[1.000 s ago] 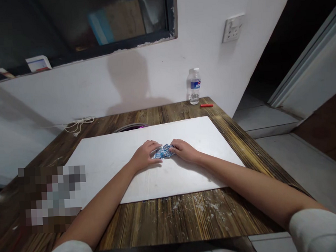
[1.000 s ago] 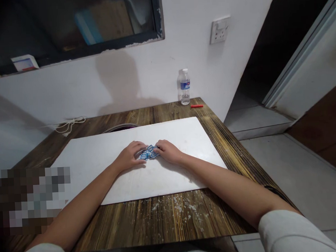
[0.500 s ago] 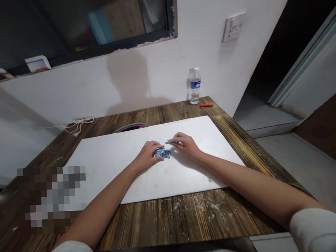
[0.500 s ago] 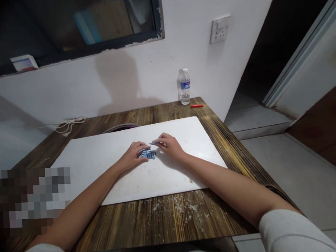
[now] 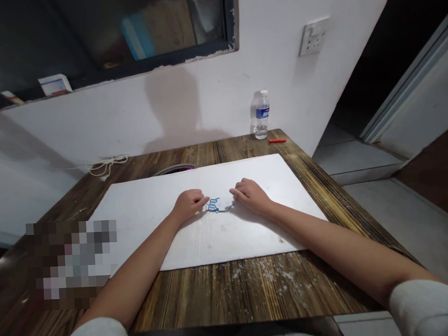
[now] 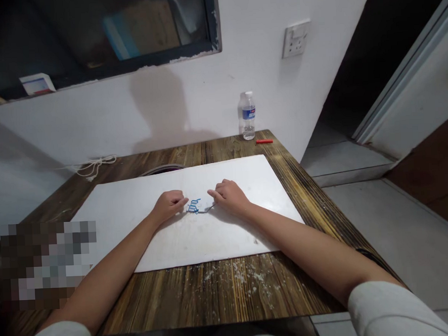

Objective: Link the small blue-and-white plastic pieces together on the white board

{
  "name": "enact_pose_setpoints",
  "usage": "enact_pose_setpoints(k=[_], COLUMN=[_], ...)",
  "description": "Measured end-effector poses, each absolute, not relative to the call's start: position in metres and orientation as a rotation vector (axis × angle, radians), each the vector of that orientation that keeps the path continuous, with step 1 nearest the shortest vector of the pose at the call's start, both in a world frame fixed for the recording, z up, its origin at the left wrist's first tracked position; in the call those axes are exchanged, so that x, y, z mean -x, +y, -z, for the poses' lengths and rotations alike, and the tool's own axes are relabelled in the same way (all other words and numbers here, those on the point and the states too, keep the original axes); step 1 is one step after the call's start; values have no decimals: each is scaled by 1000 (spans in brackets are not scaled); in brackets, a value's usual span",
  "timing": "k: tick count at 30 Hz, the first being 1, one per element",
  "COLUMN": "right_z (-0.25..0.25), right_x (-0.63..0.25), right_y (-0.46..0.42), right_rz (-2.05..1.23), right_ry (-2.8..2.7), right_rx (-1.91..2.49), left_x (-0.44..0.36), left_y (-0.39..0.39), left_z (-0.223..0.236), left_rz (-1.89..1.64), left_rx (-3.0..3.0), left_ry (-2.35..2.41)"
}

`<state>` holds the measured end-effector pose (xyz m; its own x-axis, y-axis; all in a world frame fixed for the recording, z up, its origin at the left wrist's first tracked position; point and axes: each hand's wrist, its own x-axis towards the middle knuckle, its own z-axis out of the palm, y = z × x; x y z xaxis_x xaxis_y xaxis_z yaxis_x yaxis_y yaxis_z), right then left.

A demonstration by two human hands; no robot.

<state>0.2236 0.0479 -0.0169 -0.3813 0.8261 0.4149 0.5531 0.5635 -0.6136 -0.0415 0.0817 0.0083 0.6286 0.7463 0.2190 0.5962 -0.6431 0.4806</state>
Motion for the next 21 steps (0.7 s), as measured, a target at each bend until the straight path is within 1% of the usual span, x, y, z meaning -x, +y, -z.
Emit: enact_pose_setpoints(k=[3,6,9,11,13,16,21], right_z=[18,18,17,16,17,19,20], right_x=[-224,-223,-223,-225,-227,-228,-224], right_y=[49,50,50,49,47,46,49], right_rz=[-526,-552,-607,-679,-759,-772,-602], right_ry=[-2174,-2230,-2224,-2166,-2084,-1971,-2028], right_rx=[958,794,725,722,759,863,971], left_x=[38,32,27,26,26,27,25], left_y=[79,75,72,70,70,69,69], left_z=[-11,-14,-15,-13,-11,-10,-12], left_rz=[-421,-403,-396,-437,-553,-706,-420], left_rx=[-2624,-2653,-2680,-2677,-2640,-2621,-2843], left_ry=[935,769,709,731,827,915,495])
